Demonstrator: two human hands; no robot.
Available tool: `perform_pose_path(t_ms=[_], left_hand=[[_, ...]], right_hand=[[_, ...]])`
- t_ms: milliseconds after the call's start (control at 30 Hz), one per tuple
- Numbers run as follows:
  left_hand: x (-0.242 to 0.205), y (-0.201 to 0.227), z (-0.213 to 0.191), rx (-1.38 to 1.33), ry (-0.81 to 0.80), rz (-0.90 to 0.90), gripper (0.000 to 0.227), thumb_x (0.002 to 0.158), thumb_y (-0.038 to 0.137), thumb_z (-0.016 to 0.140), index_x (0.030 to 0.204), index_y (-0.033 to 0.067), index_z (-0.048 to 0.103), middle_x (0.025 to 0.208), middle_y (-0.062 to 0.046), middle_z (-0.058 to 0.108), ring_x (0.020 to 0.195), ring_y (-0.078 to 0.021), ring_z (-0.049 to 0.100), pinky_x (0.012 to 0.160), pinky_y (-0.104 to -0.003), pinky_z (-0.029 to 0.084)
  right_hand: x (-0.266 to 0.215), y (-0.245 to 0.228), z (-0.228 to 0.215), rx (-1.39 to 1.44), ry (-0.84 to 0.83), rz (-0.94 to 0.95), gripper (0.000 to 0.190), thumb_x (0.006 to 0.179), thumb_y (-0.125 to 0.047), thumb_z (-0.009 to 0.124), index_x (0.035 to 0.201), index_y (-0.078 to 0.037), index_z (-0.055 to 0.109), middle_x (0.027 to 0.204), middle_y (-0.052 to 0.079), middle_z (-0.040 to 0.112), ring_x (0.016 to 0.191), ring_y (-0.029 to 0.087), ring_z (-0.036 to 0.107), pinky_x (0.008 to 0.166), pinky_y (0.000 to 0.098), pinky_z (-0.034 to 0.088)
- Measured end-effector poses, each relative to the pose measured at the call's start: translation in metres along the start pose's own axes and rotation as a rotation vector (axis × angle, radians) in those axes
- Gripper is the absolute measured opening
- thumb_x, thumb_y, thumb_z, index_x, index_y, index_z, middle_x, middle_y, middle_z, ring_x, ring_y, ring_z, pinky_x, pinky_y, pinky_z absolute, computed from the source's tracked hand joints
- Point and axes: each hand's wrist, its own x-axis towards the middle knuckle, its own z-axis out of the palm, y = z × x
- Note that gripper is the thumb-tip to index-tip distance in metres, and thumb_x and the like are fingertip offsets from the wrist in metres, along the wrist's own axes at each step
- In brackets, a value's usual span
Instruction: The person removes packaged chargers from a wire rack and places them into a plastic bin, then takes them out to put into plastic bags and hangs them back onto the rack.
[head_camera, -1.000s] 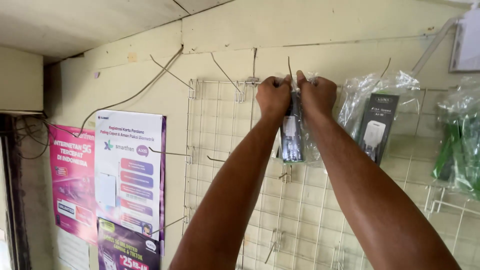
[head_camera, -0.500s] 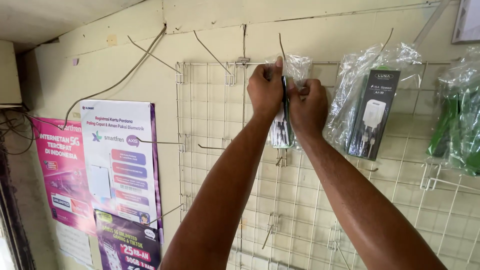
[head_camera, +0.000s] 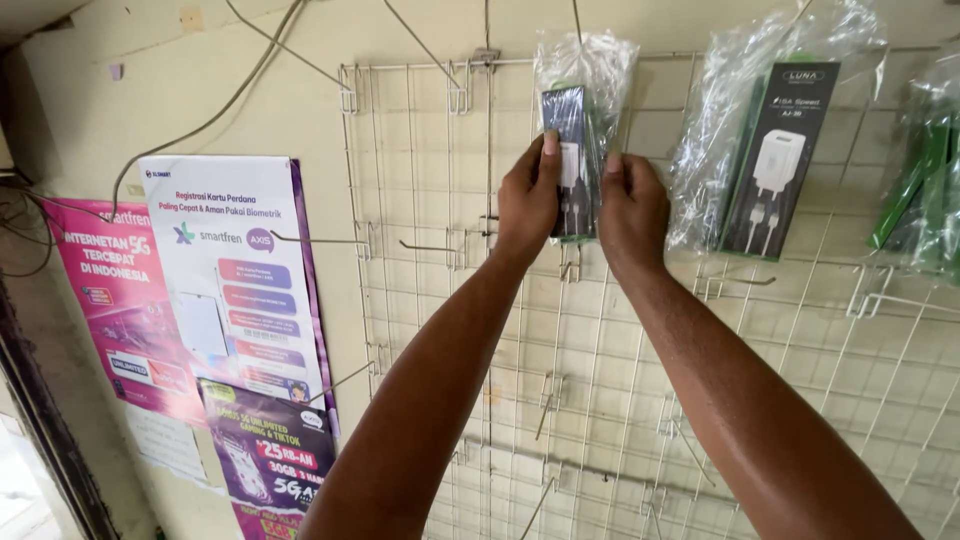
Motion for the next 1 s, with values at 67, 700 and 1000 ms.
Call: perform_pose_path(t_ms=[67,700,1000], left_hand=[[-0.004,-0.015,0.005,-0.055,-0.043,-0.005,0.073,0.102,0.058,0.044,0.145,0.0018,0.057,0.105,-0.015,0.077,0.088,-0.0153,0.070,0.078,-0.030,0.057],[-0.108,0.028,-0.059,0.139,-0.041,0.240,0.046,0.102,0.037,0.068,0.131,0.0016,0.068,0.111,-0.012,0.081,0.106,-0.0192,0.079,0.097,-0.033,0.065],[-0.229,0.058,-0.089,0.305,-0.087,0.200,0.025,0.108,0.026,0.071,0.124,0.0071,0.072,0.108,-0.006,0.078,0.098,-0.0119,0.080,0.086,-0.027,0.063]], right_hand=[[0.001,0.035,0.015,0.216,-0.102,-0.043,0.044,0.113,-0.035,0.043,0.138,0.000,0.052,0.133,0.018,0.055,0.121,0.027,0.055,0.103,0.0399,0.043],[-0.119,0.040,-0.050,-0.108,-0.081,-0.426,0.059,0.125,-0.043,0.050,0.165,-0.004,0.031,0.171,0.024,0.029,0.157,0.038,0.042,0.131,0.0510,0.046],[-0.216,0.026,-0.076,0.029,-0.246,-0.388,0.026,0.123,-0.018,0.069,0.142,-0.004,0.056,0.138,0.011,0.066,0.128,0.025,0.068,0.107,0.0369,0.061]])
